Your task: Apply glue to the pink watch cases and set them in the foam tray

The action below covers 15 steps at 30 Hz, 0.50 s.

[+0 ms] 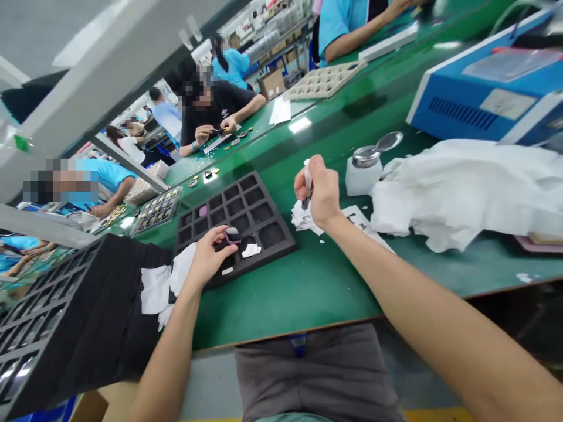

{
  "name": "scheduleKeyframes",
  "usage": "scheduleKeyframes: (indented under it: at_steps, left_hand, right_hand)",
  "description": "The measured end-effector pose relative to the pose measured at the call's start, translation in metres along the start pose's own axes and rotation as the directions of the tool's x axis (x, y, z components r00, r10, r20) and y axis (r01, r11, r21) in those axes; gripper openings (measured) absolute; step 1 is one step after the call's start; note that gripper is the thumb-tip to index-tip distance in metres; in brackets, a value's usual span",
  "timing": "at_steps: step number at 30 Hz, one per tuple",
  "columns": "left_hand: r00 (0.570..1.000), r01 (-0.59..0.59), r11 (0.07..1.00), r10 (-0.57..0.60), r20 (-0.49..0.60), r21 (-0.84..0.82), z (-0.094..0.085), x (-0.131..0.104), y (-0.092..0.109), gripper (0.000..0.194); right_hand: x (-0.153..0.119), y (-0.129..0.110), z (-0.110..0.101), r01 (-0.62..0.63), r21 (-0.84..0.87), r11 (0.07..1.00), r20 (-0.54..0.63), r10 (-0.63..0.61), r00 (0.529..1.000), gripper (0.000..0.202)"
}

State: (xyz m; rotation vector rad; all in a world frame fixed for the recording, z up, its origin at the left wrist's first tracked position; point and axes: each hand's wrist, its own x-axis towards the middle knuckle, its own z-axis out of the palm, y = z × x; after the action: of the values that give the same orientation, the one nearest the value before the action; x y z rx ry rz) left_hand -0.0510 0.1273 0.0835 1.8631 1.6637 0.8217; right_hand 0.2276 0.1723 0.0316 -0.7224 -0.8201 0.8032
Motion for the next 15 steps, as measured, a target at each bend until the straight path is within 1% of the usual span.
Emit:
scheduleKeyframes:
  at_steps: [2, 4, 6, 7, 8, 9, 11, 13, 15]
  left_hand:
    - [1.000, -0.014, 0.998, 0.013, 0.022, 0.065, -0.003, 0.006, -0.003, 0.049]
    - [0.999, -0.018, 0.992, 0.011, 0.052, 0.126, -0.011, 0.008, -0.004, 0.057]
    - [0.995, -0.008, 0.984, -0.009, 0.098, 0.177, -0.025, 0.014, -0.003, 0.073]
    - [0.992, -0.003, 0.980, -0.022, 0.123, 0.199, -0.034, 0.020, -0.003, 0.078]
    - [0.990, -0.001, 0.975, -0.031, 0.140, 0.222, -0.042, 0.029, -0.001, 0.075]
    - [0.990, 0.003, 0.968, -0.037, 0.133, 0.249, -0.049, 0.041, 0.000, 0.067]
    - [0.996, 0.032, 0.941, -0.058, 0.067, 0.338, -0.059, 0.073, 0.002, 0.055]
    - [0.993, 0.097, 0.884, -0.117, 0.015, 0.457, -0.062, 0.108, 0.002, 0.043]
    - [0.983, 0.138, 0.811, -0.183, 0.022, 0.569, -0.060, 0.138, 0.002, 0.037]
  right_hand:
    - [-0.001, -0.003, 0.002, -0.002, 0.013, 1.000, -0.009, 0.002, 1.000, 0.063]
    - [0.000, -0.005, 0.003, -0.009, 0.042, 0.999, -0.025, 0.011, 1.000, 0.063]
    - [0.000, -0.006, 0.003, -0.017, 0.059, 0.998, -0.036, 0.019, 0.999, 0.063]
    - [0.000, -0.006, 0.003, -0.020, 0.058, 0.998, -0.037, 0.022, 0.999, 0.064]
    - [0.000, -0.006, 0.003, -0.022, 0.052, 0.998, -0.035, 0.024, 0.999, 0.064]
    - [0.000, -0.006, 0.003, -0.022, 0.042, 0.999, -0.031, 0.024, 0.999, 0.064]
    - [-0.002, -0.006, 0.004, -0.023, 0.024, 0.999, -0.017, 0.023, 1.000, 0.064]
    - [-0.003, -0.007, 0.005, -0.022, 0.007, 1.000, -0.015, 0.022, 1.000, 0.064]
    - [-0.004, -0.008, 0.005, -0.026, -0.005, 1.000, -0.033, 0.026, 0.999, 0.065]
